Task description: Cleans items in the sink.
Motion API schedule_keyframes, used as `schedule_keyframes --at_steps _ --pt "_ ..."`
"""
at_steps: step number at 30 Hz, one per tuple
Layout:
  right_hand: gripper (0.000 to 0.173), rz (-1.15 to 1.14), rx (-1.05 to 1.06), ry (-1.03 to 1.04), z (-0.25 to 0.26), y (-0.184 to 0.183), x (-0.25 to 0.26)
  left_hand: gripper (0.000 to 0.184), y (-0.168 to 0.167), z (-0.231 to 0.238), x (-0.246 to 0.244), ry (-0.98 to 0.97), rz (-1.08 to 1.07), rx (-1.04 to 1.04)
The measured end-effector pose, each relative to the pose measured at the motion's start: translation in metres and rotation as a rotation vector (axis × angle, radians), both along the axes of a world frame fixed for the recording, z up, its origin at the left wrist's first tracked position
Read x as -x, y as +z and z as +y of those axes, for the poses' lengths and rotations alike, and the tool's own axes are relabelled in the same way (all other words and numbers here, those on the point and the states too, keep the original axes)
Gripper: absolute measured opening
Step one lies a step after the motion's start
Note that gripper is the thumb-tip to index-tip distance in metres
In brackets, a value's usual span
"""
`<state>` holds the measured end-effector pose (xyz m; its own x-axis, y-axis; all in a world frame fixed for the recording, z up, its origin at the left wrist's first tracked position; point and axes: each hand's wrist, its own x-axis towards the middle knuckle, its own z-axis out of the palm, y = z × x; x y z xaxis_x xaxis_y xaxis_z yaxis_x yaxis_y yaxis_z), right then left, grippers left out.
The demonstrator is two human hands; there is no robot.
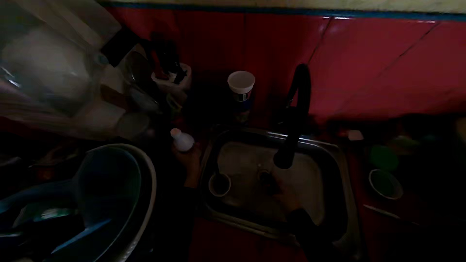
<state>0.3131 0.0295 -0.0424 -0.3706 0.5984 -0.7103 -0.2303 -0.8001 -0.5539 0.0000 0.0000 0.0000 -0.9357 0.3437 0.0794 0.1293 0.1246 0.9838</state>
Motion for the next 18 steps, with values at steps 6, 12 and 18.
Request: schedule_keyframes --at_steps 6,12,18 --pt "0.035 -0.171 0.058 -0.026 0.009 -0.004 0.014 0.095 -0.011 0.004 0.004 0.024 0.071 -0.017" --pt "0.031 -0.139 -0.052 0.082 0.012 -0.014 0.000 0.099 -0.008 0.002 0.001 0.015 -0.012 0.028" --pt "0.019 -0.197 0.000 0.133 0.015 -0.003 0.000 0.082 0.020 -0.021 -0.051 -0.002 -0.182 0.156"
